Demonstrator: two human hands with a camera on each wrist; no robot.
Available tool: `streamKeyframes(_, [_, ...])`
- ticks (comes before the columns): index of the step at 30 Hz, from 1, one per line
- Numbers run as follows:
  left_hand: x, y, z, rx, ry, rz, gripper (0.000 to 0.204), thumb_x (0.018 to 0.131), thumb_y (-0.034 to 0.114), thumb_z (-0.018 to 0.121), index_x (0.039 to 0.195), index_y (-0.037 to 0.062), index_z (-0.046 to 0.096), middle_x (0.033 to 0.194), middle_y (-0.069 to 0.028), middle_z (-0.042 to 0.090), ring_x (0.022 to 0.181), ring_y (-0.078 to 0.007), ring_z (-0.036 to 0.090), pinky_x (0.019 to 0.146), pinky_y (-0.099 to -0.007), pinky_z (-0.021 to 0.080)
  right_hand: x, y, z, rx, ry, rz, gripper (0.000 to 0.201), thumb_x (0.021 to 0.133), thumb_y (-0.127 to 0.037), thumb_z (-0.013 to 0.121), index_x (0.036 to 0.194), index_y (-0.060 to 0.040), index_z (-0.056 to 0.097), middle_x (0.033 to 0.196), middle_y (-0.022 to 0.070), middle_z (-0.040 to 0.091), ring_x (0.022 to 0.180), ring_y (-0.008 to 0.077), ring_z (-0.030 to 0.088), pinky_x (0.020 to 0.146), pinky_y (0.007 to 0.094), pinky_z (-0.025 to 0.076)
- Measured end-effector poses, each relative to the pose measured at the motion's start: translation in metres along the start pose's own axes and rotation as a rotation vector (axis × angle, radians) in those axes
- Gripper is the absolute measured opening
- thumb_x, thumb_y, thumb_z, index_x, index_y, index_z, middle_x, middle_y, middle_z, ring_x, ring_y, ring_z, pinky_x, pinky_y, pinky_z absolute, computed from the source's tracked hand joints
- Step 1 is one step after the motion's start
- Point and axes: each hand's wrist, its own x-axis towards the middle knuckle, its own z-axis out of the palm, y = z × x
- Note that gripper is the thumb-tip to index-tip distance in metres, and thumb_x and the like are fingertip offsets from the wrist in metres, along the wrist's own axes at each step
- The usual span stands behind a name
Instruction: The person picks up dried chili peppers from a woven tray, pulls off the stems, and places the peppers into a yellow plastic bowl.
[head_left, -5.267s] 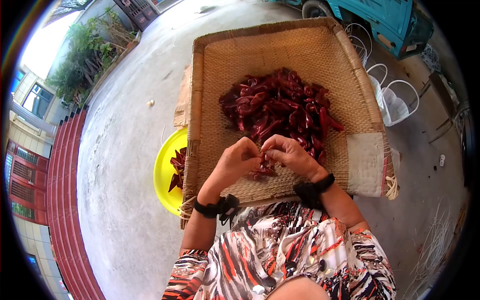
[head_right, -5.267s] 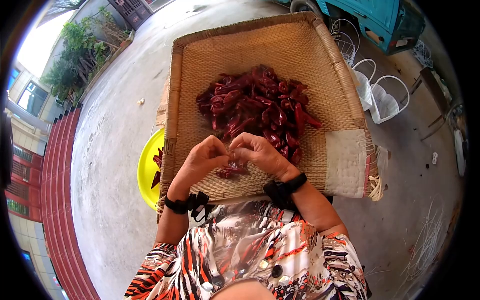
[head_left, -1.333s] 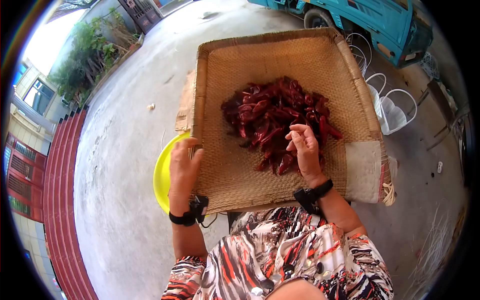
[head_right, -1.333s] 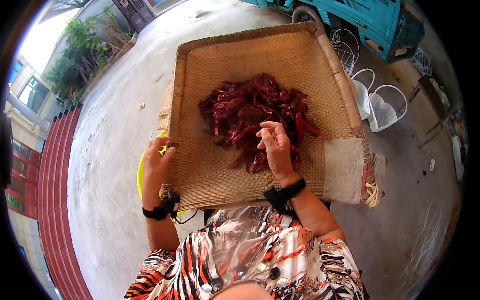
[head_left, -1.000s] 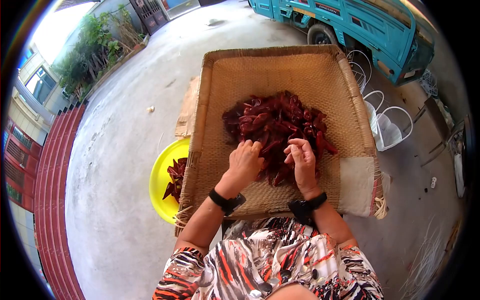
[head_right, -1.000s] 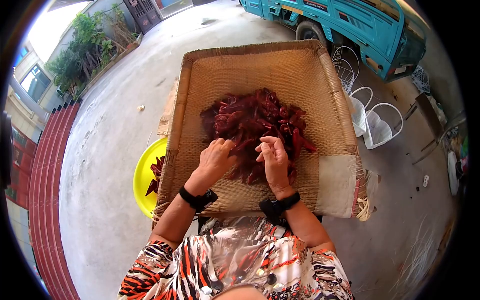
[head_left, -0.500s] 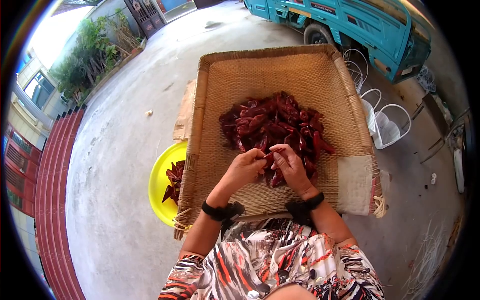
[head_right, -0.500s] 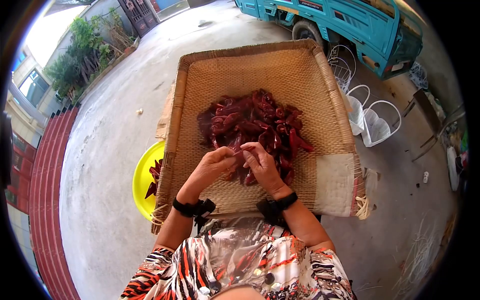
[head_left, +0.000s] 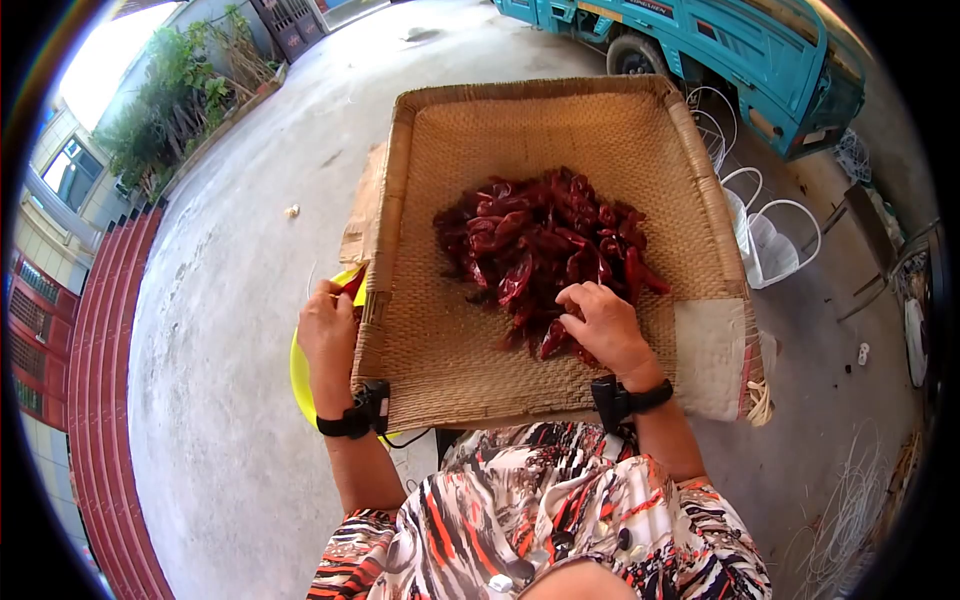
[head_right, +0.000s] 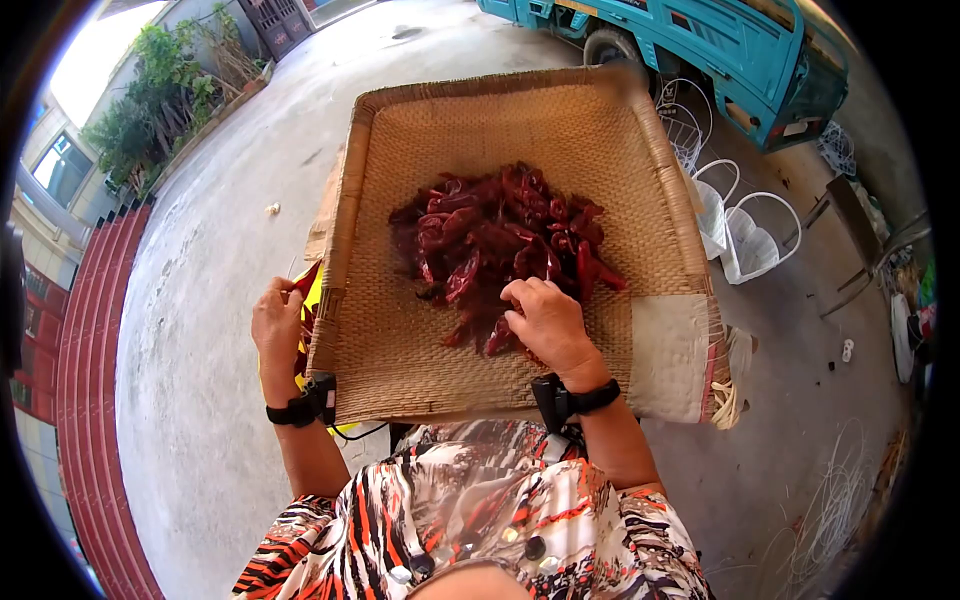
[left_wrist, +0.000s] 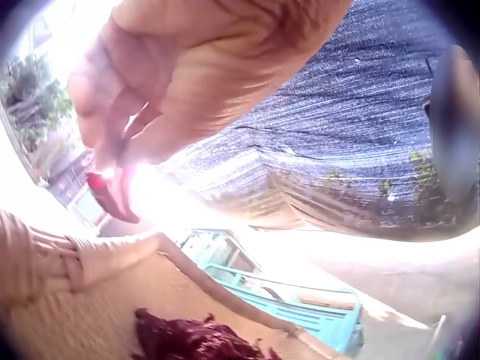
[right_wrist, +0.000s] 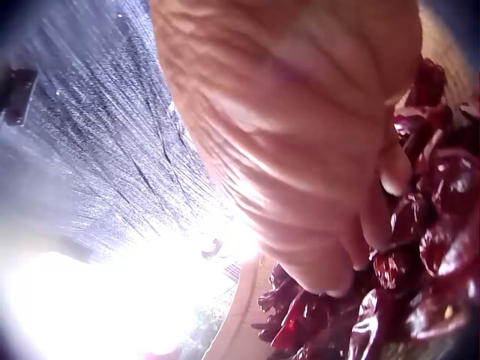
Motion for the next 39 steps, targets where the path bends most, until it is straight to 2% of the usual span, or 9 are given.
streamKeyframes(4, [-0.004, -0.024, 0.012, 0.183, 0.186, 0.214, 0.025, 0.086, 0.019, 0.061, 0.106, 0.0030, 0.063, 0.100, -0.0200, 0.065, 0.092, -0.0349, 0.063, 0.081, -0.0442, 0.048, -0.005, 0.009, 0.004, -0.158, -0.081, -0.162, 0.029, 0.072, -0.008, 0.069, 0.100, -0.0128, 0.066, 0.096, 0.0051, 0.060, 0.096, 0.0268, 0.056, 0.084, 0.0380, 0.049])
streamKeyframes(9, [-0.019, 0.032, 0.019, -0.400, -0.229, 0.229, 0.026, 0.085, 0.015, 0.065, 0.107, 0.0020, 0.062, 0.098, -0.0164, 0.065, 0.088, -0.0276, 0.065, 0.080, -0.0368, 0.050, -0.002, 0.008, 0.010, -0.222, -0.105, -0.198, 0.025, 0.070, -0.007, 0.069, 0.093, -0.0135, 0.062, 0.093, 0.0027, 0.059, 0.096, 0.0263, 0.054, 0.079, 0.0395, 0.050])
streamKeyframes(13, [-0.042, 0.057, 0.062, -0.503, -0.560, 0.478, 0.023, 0.086, 0.007, 0.067, 0.109, 0.0014, 0.063, 0.093, -0.0089, 0.066, 0.082, -0.0149, 0.063, 0.073, -0.0291, 0.051, 0.000, 0.001, 0.003, -0.112, -0.094, -0.130, 0.020, 0.072, -0.010, 0.070, 0.090, -0.0117, 0.060, 0.085, 0.0047, 0.061, 0.090, 0.0275, 0.056, 0.076, 0.0410, 0.049])
streamKeyframes(21, [-0.072, 0.087, 0.105, -0.569, -0.629, 0.597, 0.021, 0.091, 0.013, 0.063, 0.107, 0.0002, 0.063, 0.092, -0.0107, 0.063, 0.080, -0.0169, 0.063, 0.071, -0.0316, 0.051, 0.003, -0.011, 0.005, 0.631, -0.134, 0.129, 0.011, 0.088, -0.010, 0.067, 0.094, -0.0072, 0.059, 0.081, -0.0002, 0.062, 0.075, 0.0118, 0.061, 0.066, 0.0282, 0.050])
streamKeyframes(25, [-0.070, 0.088, 0.096, -0.934, -0.950, 0.192, 0.013, 0.092, 0.009, 0.060, 0.102, 0.0001, 0.063, 0.079, -0.0045, 0.059, 0.073, -0.0115, 0.056, 0.065, -0.0260, 0.047, 0.003, -0.016, 0.000, 1.069, -0.250, 0.273, 0.009, 0.093, -0.008, 0.063, 0.101, -0.0068, 0.059, 0.084, -0.0028, 0.060, 0.078, 0.0043, 0.058, 0.066, 0.0207, 0.048])
streamKeyframes(28, [-0.064, 0.084, 0.085, -0.912, -0.916, 0.239, 0.010, 0.091, 0.007, 0.061, 0.097, -0.0003, 0.063, 0.075, -0.0028, 0.057, 0.072, -0.0094, 0.053, 0.063, -0.0252, 0.045, 0.005, -0.018, 0.003, 1.122, -0.236, 0.278, 0.010, 0.093, -0.009, 0.063, 0.103, -0.0069, 0.058, 0.088, -0.0018, 0.061, 0.077, 0.0050, 0.058, 0.067, 0.0205, 0.048])
streamKeyframes(31, [-0.047, 0.066, 0.071, -0.589, -0.465, 0.527, 0.009, 0.090, 0.007, 0.062, 0.095, -0.0003, 0.062, 0.077, -0.0036, 0.058, 0.072, -0.0086, 0.052, 0.063, -0.0254, 0.045, 0.008, -0.011, 0.011, 0.885, -0.134, 0.211, 0.014, 0.090, -0.008, 0.066, 0.102, -0.0071, 0.059, 0.090, 0.0005, 0.062, 0.079, 0.0095, 0.060, 0.069, 0.0254, 0.050])
streamKeyframes(36, [-0.019, 0.025, 0.026, -0.262, -0.155, 0.268, 0.015, 0.090, 0.015, 0.062, 0.095, 0.0011, 0.063, 0.078, -0.0111, 0.063, 0.074, -0.0231, 0.061, 0.067, -0.0347, 0.048, 0.013, -0.006, 0.023, 0.030, 0.071, -0.139, 0.030, 0.077, -0.005, 0.069, 0.106, -0.0103, 0.061, 0.095, 0.0056, 0.062, 0.093, 0.0240, 0.060, 0.078, 0.0382, 0.051])
streamKeyframes(39, [-0.011, 0.004, 0.016, 0.094, -0.027, 0.099, 0.019, 0.088, 0.019, 0.063, 0.100, 0.0045, 0.063, 0.094, -0.0173, 0.065, 0.091, -0.0343, 0.063, 0.080, -0.0453, 0.048, 0.016, -0.004, 0.036, -0.090, 0.087, -0.216, 0.035, 0.074, -0.004, 0.068, 0.107, -0.0130, 0.062, 0.099, 0.0053, 0.062, 0.097, 0.0278, 0.057, 0.079, 0.0405, 0.051])
